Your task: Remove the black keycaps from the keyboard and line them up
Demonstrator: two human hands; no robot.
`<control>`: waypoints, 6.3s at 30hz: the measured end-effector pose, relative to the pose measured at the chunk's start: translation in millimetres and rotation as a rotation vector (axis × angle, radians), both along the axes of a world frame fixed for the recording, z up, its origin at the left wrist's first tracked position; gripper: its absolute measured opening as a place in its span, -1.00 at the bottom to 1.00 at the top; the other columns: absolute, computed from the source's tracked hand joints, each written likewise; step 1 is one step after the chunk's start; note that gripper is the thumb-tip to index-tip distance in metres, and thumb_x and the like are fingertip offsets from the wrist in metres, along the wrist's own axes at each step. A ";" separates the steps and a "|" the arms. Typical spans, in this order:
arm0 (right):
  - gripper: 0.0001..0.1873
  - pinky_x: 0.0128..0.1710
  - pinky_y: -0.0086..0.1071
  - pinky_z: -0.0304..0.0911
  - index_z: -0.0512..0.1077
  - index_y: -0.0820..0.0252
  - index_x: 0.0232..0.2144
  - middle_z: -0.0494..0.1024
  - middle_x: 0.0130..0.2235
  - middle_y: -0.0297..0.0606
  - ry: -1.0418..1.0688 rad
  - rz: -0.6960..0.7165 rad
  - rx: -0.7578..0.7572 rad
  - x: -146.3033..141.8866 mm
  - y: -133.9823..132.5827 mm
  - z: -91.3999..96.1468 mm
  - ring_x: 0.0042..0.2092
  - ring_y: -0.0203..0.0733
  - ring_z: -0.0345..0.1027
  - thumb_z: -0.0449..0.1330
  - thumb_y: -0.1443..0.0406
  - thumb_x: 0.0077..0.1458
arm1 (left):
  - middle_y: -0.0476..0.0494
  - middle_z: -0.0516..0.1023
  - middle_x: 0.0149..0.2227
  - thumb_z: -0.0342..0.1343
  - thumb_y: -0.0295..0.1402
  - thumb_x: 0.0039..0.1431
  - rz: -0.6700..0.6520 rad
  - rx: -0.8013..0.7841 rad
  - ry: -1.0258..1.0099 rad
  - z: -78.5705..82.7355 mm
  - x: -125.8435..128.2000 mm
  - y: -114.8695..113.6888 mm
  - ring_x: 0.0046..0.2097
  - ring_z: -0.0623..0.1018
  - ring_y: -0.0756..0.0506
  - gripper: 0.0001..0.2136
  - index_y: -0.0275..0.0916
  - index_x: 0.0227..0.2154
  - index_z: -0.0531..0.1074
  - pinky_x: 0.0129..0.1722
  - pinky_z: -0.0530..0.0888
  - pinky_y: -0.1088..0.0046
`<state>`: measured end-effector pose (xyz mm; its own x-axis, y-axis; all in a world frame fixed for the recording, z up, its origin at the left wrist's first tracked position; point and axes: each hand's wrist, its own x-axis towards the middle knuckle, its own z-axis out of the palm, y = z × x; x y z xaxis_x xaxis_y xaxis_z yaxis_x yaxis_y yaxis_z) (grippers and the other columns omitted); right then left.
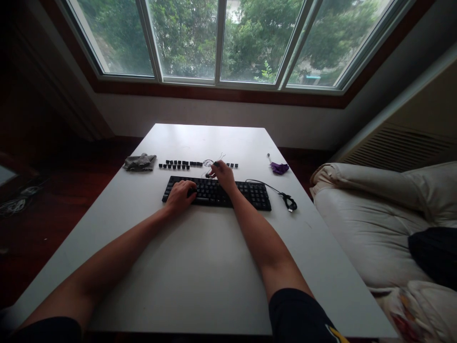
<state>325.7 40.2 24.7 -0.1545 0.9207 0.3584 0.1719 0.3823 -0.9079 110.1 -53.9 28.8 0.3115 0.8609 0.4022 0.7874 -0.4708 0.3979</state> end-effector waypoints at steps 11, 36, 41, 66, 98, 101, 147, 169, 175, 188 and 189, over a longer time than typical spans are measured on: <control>-0.59 -0.29 -0.29 0.42 0.39 0.12 -0.34 0.56 -0.45 -0.29 -0.050 -0.004 0.018 -0.1 -0.6 -4.3 -0.38 -0.14 0.50 0.21 -0.09 0.12 | -0.12 0.54 -0.05 0.11 -0.51 0.09 -0.060 -0.048 -0.109 5.3 -1.4 1.5 -0.08 0.54 -0.16 -0.65 -0.14 -0.04 0.37 -0.01 0.38 0.22; -0.63 -0.29 -0.26 0.39 0.40 0.11 -0.34 0.55 -0.45 -0.28 -0.071 0.000 0.032 0.0 0.2 -6.3 -0.38 -0.13 0.48 0.20 -0.06 0.13 | -0.13 0.53 -0.07 0.12 -0.47 0.11 -0.051 -0.004 -0.033 5.6 3.9 -2.6 -0.02 0.48 -0.20 -0.70 -0.12 -0.07 0.44 0.03 0.35 0.19; -0.60 -0.29 -0.27 0.40 0.41 0.12 -0.36 0.56 -0.45 -0.27 -0.096 -0.021 0.022 -0.3 -0.2 -5.6 -0.37 -0.12 0.48 0.20 -0.08 0.11 | -0.16 0.54 -0.13 0.17 -0.28 0.20 0.009 0.034 0.036 2.8 2.8 -1.3 -0.05 0.46 -0.24 -0.82 -0.13 -0.14 0.48 -0.02 0.33 0.15; -0.61 -0.33 -0.29 0.40 0.44 0.12 -0.36 0.56 -0.47 -0.29 -0.057 -0.007 0.047 0.7 2.3 -9.9 -0.40 -0.14 0.47 0.23 -0.07 0.11 | -0.09 0.61 -0.10 0.18 -0.36 0.20 0.030 0.052 -0.020 -0.3 -0.9 1.9 -0.01 0.48 -0.22 -0.81 -0.10 -0.12 0.50 0.09 0.31 0.13; -0.64 -0.34 -0.32 0.36 0.43 0.14 -0.34 0.55 -0.48 -0.31 -0.046 0.013 0.041 2.6 3.9 -11.3 -0.43 -0.18 0.44 0.23 -0.03 0.12 | -0.15 0.60 -0.09 0.13 -0.21 0.29 -0.017 0.158 0.116 -1.7 -5.5 5.6 0.01 0.44 -0.25 -0.77 -0.08 -0.07 0.57 0.06 0.31 0.06; -0.62 -0.34 -0.32 0.36 0.43 0.14 -0.34 0.55 -0.48 -0.31 -0.047 0.014 0.027 2.4 3.9 -10.9 -0.43 -0.18 0.44 0.23 -0.05 0.11 | -0.15 0.58 -0.06 0.13 -0.22 0.28 -0.020 0.155 0.124 -0.7 -4.0 4.5 0.02 0.44 -0.25 -0.75 -0.09 -0.05 0.56 0.06 0.31 0.06; -0.63 -0.35 -0.31 0.39 0.44 0.12 -0.34 0.52 -0.49 -0.35 -0.031 0.028 0.020 3.1 3.2 -14.5 -0.45 -0.19 0.45 0.22 -0.05 0.10 | -0.13 0.60 -0.03 0.12 -0.28 0.23 0.160 -0.009 0.131 16.8 -29.4 121.3 0.06 0.41 -0.27 -0.79 -0.08 -0.12 0.59 0.07 0.28 0.12; -0.61 -0.36 -0.27 0.45 0.43 0.12 -0.34 0.52 -0.46 -0.31 0.035 0.055 -0.023 4.8 2.2 -10.8 -0.43 -0.14 0.50 0.24 -0.07 0.07 | -0.21 0.54 -0.06 0.16 -0.25 0.12 0.205 -0.080 0.257 -2.2 -24.7 151.7 0.08 0.32 -0.33 -0.78 -0.07 -0.19 0.60 0.07 0.24 0.06; -0.59 -0.38 -0.25 0.45 0.46 0.12 -0.36 0.50 -0.51 -0.30 0.024 0.034 -0.035 4.9 -4.2 -0.5 -0.40 -0.08 0.51 0.27 -0.09 0.03 | -0.21 0.56 -0.10 0.15 -0.26 0.13 0.211 -0.070 0.283 -3.4 -26.4 153.3 0.06 0.33 -0.32 -0.78 -0.08 -0.18 0.59 0.04 0.26 0.07; -0.59 -0.42 -0.33 0.40 0.46 0.14 -0.36 0.50 -0.51 -0.33 0.061 0.027 -0.032 4.7 -5.0 1.4 -0.44 -0.15 0.47 0.29 -0.07 0.02 | -0.19 0.57 -0.08 0.15 -0.24 0.16 0.251 -0.044 0.188 3.7 -19.5 142.5 0.04 0.37 -0.32 -0.79 -0.08 -0.17 0.58 0.02 0.31 0.09; -0.59 -0.42 -0.34 0.39 0.46 0.14 -0.35 0.50 -0.51 -0.33 0.060 0.021 -0.022 4.7 -3.2 -1.0 -0.45 -0.17 0.45 0.28 -0.07 0.03 | -0.19 0.57 -0.08 0.13 -0.24 0.18 0.247 -0.031 0.159 4.3 -16.3 138.3 0.04 0.38 -0.31 -0.80 -0.09 -0.18 0.58 0.02 0.32 0.10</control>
